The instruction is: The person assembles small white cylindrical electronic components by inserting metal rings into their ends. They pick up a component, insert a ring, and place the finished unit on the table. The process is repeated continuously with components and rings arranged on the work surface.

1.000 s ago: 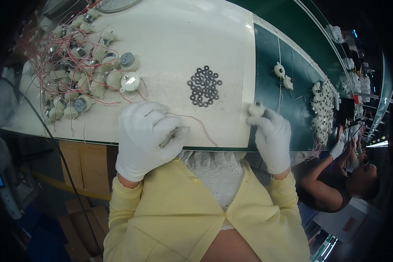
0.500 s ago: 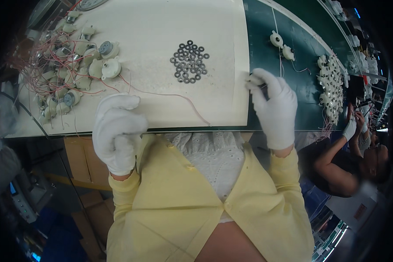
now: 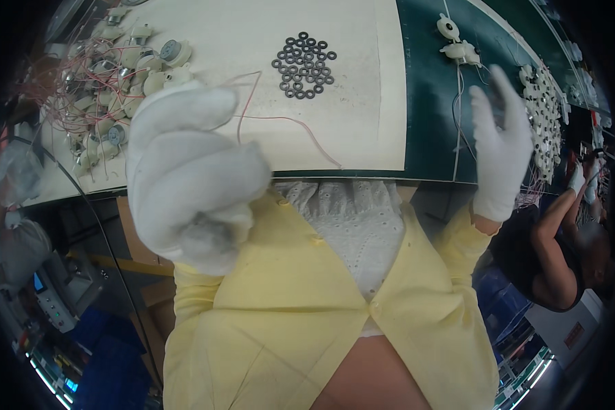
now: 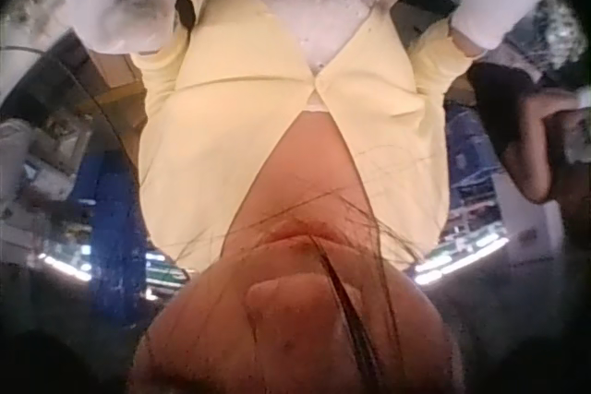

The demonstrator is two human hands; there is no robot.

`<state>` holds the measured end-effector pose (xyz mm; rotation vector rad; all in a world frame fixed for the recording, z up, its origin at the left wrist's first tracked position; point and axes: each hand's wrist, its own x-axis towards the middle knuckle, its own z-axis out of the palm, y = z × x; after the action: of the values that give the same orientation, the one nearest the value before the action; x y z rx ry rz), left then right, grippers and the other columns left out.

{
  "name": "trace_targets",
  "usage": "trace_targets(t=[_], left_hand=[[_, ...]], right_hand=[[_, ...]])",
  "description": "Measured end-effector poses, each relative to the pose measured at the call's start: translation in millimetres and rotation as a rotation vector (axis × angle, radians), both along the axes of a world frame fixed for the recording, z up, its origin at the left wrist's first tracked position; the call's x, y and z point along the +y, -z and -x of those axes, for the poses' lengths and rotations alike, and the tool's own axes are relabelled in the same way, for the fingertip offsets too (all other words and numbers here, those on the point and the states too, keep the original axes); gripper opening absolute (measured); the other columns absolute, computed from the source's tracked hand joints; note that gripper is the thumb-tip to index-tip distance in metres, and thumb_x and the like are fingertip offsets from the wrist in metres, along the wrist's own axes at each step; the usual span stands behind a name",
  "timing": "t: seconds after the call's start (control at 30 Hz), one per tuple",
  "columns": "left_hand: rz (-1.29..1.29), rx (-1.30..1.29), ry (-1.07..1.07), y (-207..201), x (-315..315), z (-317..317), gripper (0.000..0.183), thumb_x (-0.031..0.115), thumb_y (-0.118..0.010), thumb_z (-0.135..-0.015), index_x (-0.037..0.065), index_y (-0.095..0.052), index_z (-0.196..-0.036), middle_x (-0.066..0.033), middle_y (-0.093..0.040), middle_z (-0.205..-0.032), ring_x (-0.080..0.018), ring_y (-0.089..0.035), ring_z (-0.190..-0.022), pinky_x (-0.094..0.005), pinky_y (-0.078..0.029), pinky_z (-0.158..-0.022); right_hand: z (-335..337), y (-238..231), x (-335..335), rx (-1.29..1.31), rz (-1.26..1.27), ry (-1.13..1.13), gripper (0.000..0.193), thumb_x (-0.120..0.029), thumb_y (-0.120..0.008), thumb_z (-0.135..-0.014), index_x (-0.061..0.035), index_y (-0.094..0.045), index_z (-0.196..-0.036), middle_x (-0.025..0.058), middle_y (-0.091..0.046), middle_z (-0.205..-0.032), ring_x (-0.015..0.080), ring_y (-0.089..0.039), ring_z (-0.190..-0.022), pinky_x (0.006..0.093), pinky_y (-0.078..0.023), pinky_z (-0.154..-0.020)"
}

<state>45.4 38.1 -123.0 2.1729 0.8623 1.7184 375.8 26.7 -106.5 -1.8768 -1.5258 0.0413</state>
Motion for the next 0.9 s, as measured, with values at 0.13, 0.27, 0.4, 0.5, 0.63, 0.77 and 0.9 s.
trace_targets(t=[0.13,0.27,0.4,0.5,0.63,0.77,0.9], left_hand=[[0.054,0.060,0.052,-12,4,-7,0.058,0.050,-0.044,-0.108,0.002,-0.068,-0.087,-0.0105,-0.065,-0.075,-0.0416,-0.067,-0.099,-0.0592,-0.051,-0.099],[0.080,0.178,0.022,-19,6,-2,0.052,0.044,-0.047,-0.109,0.002,-0.069,-0.087,-0.0073,-0.065,-0.073,-0.0393,-0.068,-0.097,-0.0558,-0.051,-0.099],[0.020,0.126,0.030,-17,14,-4,0.041,0.035,-0.053,-0.106,0.002,-0.070,-0.089,-0.0066,-0.066,-0.073,-0.0359,-0.068,-0.095,-0.0530,-0.051,-0.100],[-0.029,0.119,0.090,-18,24,-5,0.037,0.033,-0.055,-0.103,0.003,-0.071,-0.092,-0.0067,-0.068,-0.076,-0.0337,-0.069,-0.092,-0.0521,-0.052,-0.097],[-0.174,0.110,0.266,-30,39,-33,0.025,0.031,-0.064,-0.094,0.007,-0.071,-0.096,-0.0045,-0.069,-0.081,-0.0288,-0.069,-0.090,-0.0467,-0.057,-0.083],[-0.352,-0.004,-0.060,-24,31,-95,0.030,0.020,-0.082,-0.073,0.009,-0.071,-0.098,-0.0019,-0.067,-0.095,-0.0213,-0.069,-0.098,-0.0341,-0.059,-0.073],[-0.202,0.145,-0.168,-34,26,-90,0.039,0.023,-0.083,-0.068,0.017,-0.071,-0.104,-0.0016,-0.066,-0.107,-0.0268,-0.065,-0.110,-0.0362,-0.057,-0.083]], right_hand=[[1,11,-4,0.055,0.245,-0.067,0.036,-0.017,-0.076,-0.095,-0.0031,-0.071,-0.128,0.0127,-0.074,-0.105,0.0182,-0.070,-0.080,0.0314,-0.056,-0.077],[-9,14,-1,0.008,0.356,-0.023,0.034,-0.018,-0.075,-0.096,-0.0042,-0.072,-0.127,0.0130,-0.074,-0.105,0.0164,-0.069,-0.082,0.0303,-0.055,-0.077],[-29,9,-4,-0.321,-0.057,-0.050,0.038,-0.020,-0.074,-0.098,-0.0006,-0.070,-0.130,0.0155,-0.072,-0.117,0.0178,-0.069,-0.096,0.0290,-0.054,-0.081],[6,-1,-9,0.173,-0.389,0.029,0.049,-0.028,-0.067,-0.104,0.0042,-0.061,-0.140,0.0171,-0.070,-0.127,0.0240,-0.068,-0.106,0.0329,-0.055,-0.088],[40,6,-10,0.492,-0.433,-0.518,0.058,-0.038,-0.052,-0.111,0.0056,-0.048,-0.149,0.0167,-0.068,-0.125,0.0246,-0.068,-0.105,0.0355,-0.055,-0.090],[75,20,-10,0.683,-0.166,-0.715,0.057,-0.048,-0.044,-0.110,0.0031,-0.050,-0.137,0.0134,-0.064,-0.110,0.0221,-0.063,-0.091,0.0336,-0.051,-0.080],[92,35,-16,0.994,0.033,-0.648,0.062,-0.057,-0.037,-0.110,0.0005,-0.053,-0.125,0.0101,-0.060,-0.094,0.0195,-0.058,-0.078,0.0316,-0.047,-0.071]])
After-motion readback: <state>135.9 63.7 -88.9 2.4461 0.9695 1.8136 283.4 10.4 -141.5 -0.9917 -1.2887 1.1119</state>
